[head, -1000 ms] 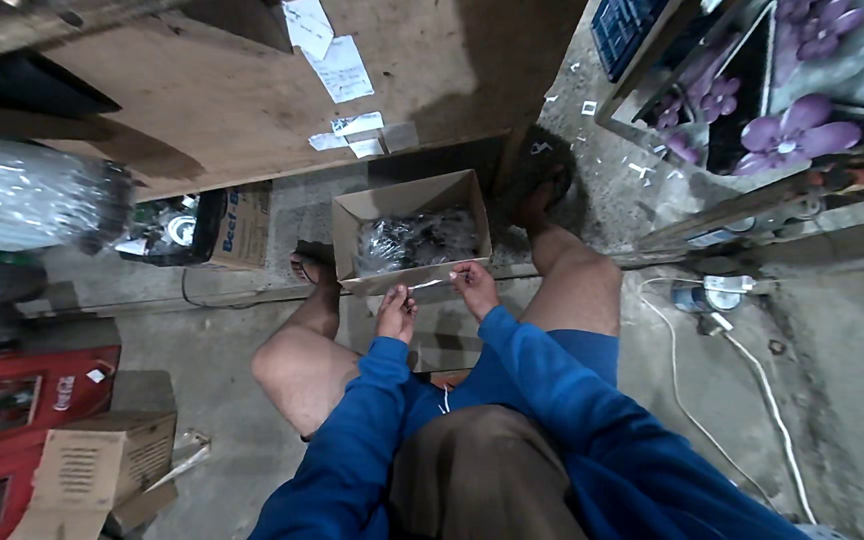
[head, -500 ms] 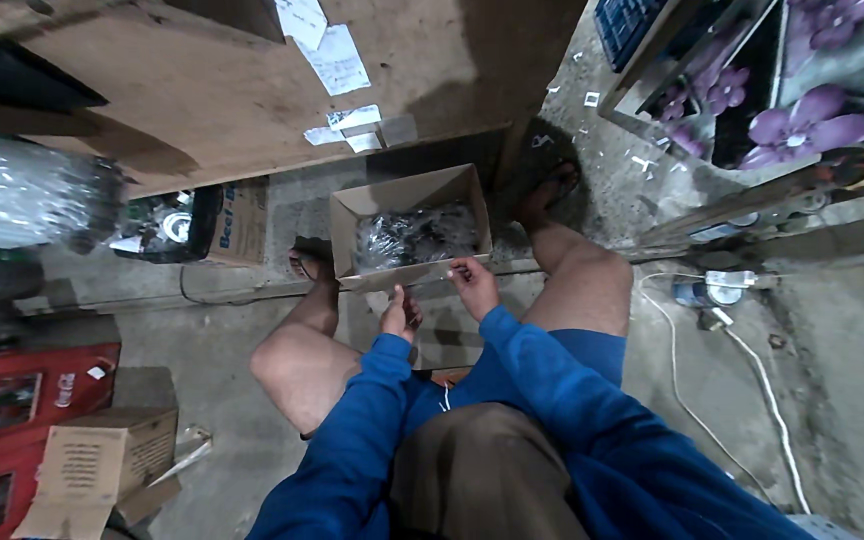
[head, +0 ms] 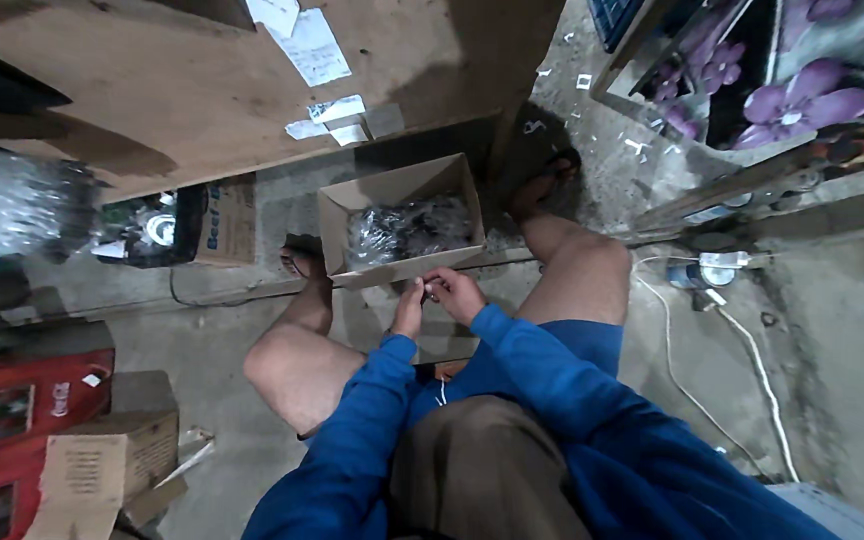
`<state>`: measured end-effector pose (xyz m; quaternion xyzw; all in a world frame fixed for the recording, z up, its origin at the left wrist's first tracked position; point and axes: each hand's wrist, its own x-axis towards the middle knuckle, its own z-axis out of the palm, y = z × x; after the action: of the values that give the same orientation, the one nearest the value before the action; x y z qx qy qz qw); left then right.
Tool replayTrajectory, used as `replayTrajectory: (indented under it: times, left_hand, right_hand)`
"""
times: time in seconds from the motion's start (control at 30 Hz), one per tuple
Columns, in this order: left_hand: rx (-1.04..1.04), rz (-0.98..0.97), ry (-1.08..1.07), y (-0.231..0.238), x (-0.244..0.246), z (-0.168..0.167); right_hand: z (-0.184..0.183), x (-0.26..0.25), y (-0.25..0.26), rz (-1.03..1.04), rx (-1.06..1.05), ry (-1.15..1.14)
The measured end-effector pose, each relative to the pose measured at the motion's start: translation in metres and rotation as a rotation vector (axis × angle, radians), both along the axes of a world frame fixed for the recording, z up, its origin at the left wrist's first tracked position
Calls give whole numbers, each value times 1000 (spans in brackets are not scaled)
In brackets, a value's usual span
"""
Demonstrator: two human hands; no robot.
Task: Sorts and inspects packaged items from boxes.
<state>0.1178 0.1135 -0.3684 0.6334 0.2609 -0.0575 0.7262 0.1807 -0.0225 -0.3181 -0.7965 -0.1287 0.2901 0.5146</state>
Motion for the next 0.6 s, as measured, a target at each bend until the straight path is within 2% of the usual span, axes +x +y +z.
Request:
replayTrajectory:
  times: [0.13, 0.27, 0.47, 0.6]
  left_hand:
    - [-14, -139, 33, 4, -1, 2]
    - [-2, -182, 109, 2, 0, 6]
    - [-259, -224, 228, 6, 1, 18]
    - [-357, -263, 250, 10, -1, 19]
  right_hand:
    - [6, 3, -4, -114, -19, -30]
    - [6, 8, -7, -120, -80, -64]
    - [-3, 31, -16, -169, -140, -99]
    - [-4, 48, -29, -296, -166, -72]
